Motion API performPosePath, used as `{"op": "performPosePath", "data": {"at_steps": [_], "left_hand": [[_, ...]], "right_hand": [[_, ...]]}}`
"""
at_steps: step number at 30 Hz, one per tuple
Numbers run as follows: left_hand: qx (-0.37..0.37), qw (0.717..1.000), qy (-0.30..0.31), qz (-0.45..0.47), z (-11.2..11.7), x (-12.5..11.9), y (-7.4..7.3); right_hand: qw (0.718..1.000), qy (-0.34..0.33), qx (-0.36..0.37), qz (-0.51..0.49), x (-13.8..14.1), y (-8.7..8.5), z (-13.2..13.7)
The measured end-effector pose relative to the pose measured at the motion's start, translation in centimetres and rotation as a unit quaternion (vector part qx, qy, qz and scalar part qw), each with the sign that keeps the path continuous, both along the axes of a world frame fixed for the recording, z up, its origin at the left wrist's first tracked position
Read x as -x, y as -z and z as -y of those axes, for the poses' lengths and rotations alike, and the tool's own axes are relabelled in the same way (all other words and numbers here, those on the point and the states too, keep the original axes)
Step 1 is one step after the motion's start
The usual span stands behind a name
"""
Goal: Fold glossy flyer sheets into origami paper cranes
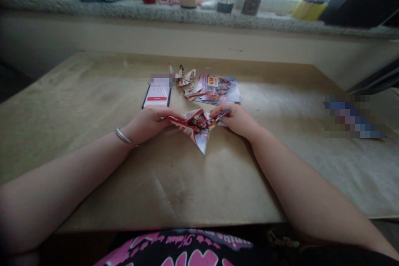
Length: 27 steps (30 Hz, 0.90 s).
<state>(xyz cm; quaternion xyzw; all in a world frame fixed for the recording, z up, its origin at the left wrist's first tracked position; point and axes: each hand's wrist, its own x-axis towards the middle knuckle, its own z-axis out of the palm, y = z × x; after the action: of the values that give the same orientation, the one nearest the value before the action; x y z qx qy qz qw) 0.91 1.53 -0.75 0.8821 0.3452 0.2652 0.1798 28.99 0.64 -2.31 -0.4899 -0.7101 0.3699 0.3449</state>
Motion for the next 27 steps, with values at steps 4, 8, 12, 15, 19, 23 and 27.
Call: {"op": "performPosePath", "data": {"at_steps": [4, 8, 12, 15, 19, 23, 27], "left_hand": [[0.021, 1.0, -0.016, 0.018, 0.1, -0.1, 0.0], [0.067, 0.997, -0.029, 0.038, 0.2, -0.3, 0.1], [0.085, 0.995, -0.01, 0.058, 0.6, -0.8, -0.2], [0.108, 0.992, -0.006, 0.066, 1.1, -0.8, -0.7], [0.117, 0.99, 0.024, 0.073, 1.2, -0.7, -1.0], [0.133, 0.986, 0.016, 0.103, 1.0, -0.8, -0.4], [0.179, 0.966, -0.027, 0.184, 0.8, -1.2, 0.5]], "right_hand": [[1.0, 0.01, -0.003, -0.005, 0.1, 0.0, 0.0], [1.0, 0.018, -0.005, -0.002, 0.4, 0.1, 0.1], [0.999, 0.022, -0.029, 0.019, 0.7, 0.3, 0.3], [0.998, 0.004, -0.057, 0.029, 1.0, 0.1, 0.5], [0.992, 0.001, -0.119, 0.046, 1.3, -0.2, 0.8], [0.993, 0.013, -0.105, 0.056, 1.5, -0.3, 1.1], [0.993, 0.038, -0.093, 0.068, 1.9, -0.5, 1.4]]}}
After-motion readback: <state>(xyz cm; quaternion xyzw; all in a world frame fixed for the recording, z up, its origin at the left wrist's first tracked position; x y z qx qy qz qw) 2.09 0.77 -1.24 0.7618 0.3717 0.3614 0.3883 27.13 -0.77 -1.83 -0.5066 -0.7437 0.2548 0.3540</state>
